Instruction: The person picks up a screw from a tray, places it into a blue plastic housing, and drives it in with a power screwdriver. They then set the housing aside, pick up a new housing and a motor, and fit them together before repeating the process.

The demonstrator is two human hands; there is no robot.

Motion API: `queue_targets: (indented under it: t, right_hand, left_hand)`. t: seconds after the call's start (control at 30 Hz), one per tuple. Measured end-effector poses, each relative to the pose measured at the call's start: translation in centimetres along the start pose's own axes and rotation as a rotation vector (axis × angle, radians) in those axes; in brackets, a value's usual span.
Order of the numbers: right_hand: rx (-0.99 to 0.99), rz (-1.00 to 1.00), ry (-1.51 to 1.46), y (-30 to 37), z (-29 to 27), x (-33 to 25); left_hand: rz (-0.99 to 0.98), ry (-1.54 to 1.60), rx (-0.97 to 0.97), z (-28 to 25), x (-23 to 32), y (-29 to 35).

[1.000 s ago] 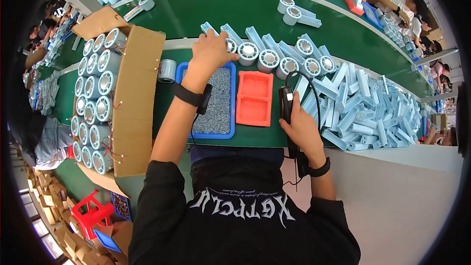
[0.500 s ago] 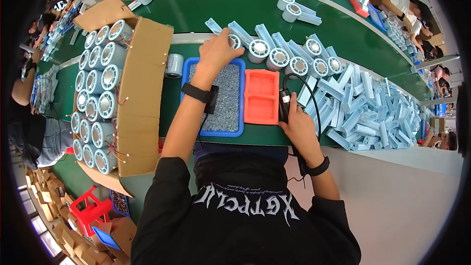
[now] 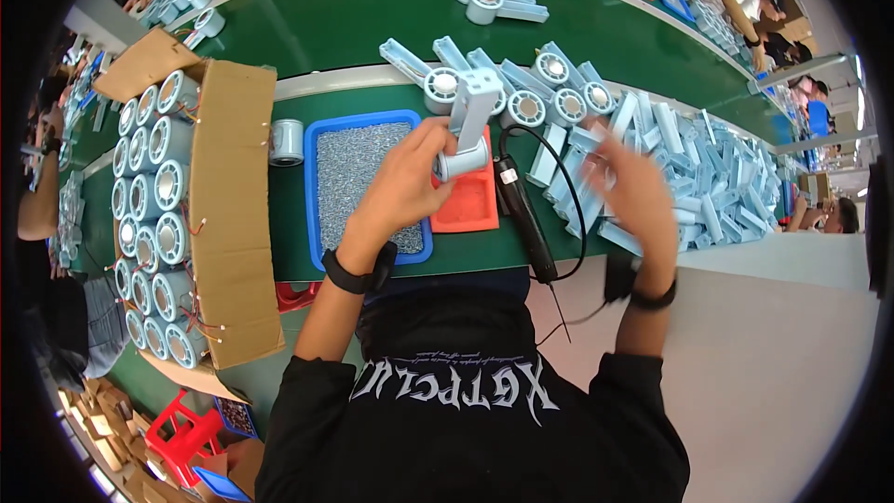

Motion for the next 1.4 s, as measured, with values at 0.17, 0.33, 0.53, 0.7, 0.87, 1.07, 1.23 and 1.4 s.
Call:
queue_targets:
  t: [0.17,0.33,0.53,0.7,0.87,1.07,1.23,1.4]
  right_hand:
    - [-0.099,0.081,0.022,-11.6,-2.0,14.2]
    - [-0.48,0.085,0.263,-14.5,4.5,12.6]
    - [-0.5,0.166,0.246,-14.4,5.7,13.8]
    - [-0.322,0.142,0.091,-12.0,-0.4,13.5]
    - [0.103,0.192,-0.324,-5.0,-6.3,9.8]
    - [0.461,-0.026,-0.208,3.7,-2.4,-3.1]
    - [0.162,0.086,-0.208,3.7,7.4,-7.2]
    - [0.205,0.089,-0.267,2.3,8.1,-7.4]
  left_hand:
    - [0.061,-0.044,-0.084,3.0,-0.1,-1.5]
    - [-0.152,-0.048,-0.089,2.3,-1.7,-1.1]
    - [-0.098,-0.099,-0.113,2.8,-0.7,-2.0]
    - [-0.144,-0.044,-0.073,3.3,-2.4,-1.8]
    - [-0.18,-0.072,-0.054,3.3,-2.6,-1.0]
    - [-0.075,-0.253,-0.013,3.2,-1.4,-0.7]
    - [-0.052,-0.259,-0.045,3.4,-1.8,-0.9]
    - [0.024,-0.209,-0.087,3.3,-1.6,-0.9]
Point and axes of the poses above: each hand's wrist, its own y-axis away from the middle knuckle, its own z-axis out of the palm, x = y × z, the point moved 9 cm from there along -y, towards the middle knuckle, and after that the axes turned 5 degrees about -x, right-handed, at the moved point
